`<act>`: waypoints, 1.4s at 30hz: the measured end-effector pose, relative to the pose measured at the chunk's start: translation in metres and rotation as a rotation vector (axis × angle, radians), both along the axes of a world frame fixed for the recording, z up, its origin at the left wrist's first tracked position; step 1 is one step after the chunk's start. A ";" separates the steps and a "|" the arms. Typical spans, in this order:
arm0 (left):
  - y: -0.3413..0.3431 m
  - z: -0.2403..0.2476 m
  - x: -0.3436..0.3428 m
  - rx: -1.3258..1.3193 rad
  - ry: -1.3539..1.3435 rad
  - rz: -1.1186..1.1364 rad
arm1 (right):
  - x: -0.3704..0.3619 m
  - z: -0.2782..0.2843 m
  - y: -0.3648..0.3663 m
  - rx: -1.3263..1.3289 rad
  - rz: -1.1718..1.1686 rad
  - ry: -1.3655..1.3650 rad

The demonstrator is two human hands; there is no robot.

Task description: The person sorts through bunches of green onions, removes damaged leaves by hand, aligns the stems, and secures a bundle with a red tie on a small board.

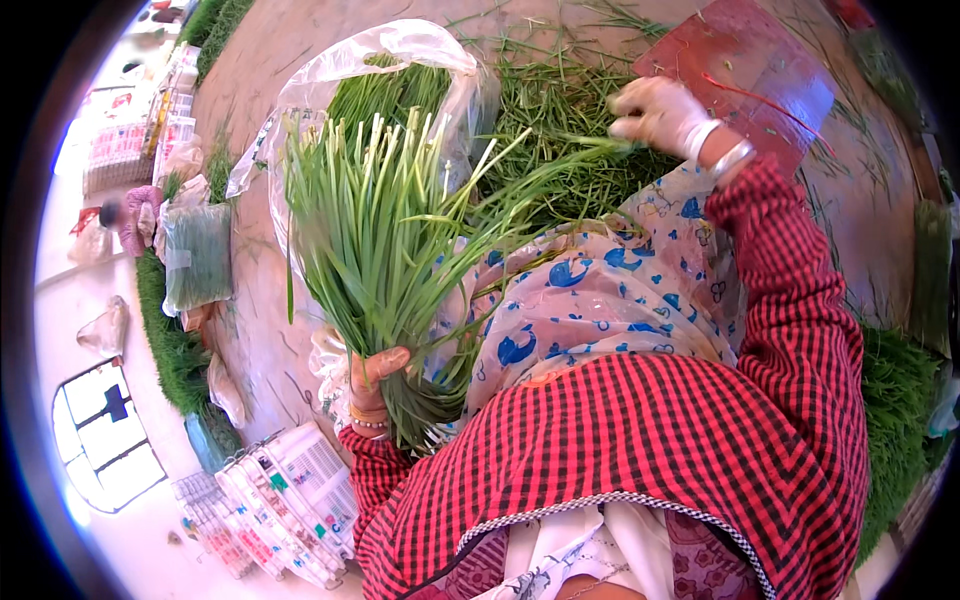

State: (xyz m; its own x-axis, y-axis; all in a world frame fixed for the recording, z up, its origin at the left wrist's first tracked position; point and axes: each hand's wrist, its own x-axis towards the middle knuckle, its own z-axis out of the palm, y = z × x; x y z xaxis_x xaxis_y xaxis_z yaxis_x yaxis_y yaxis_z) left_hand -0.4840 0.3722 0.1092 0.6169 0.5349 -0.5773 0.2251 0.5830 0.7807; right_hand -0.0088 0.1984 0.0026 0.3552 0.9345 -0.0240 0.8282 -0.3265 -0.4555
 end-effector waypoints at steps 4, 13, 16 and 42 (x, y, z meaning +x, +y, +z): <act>-0.010 0.005 0.018 -0.043 0.011 0.039 | -0.138 0.043 0.041 0.308 0.351 0.226; 0.008 -0.009 -0.002 0.026 0.129 -0.034 | -0.182 0.053 0.046 0.165 0.465 0.214; 0.000 0.003 0.005 0.074 0.006 -0.010 | -0.140 0.041 0.038 0.123 0.464 -0.076; 0.028 -0.065 -0.060 0.107 -0.221 -0.237 | -0.128 0.031 0.073 0.767 0.036 1.187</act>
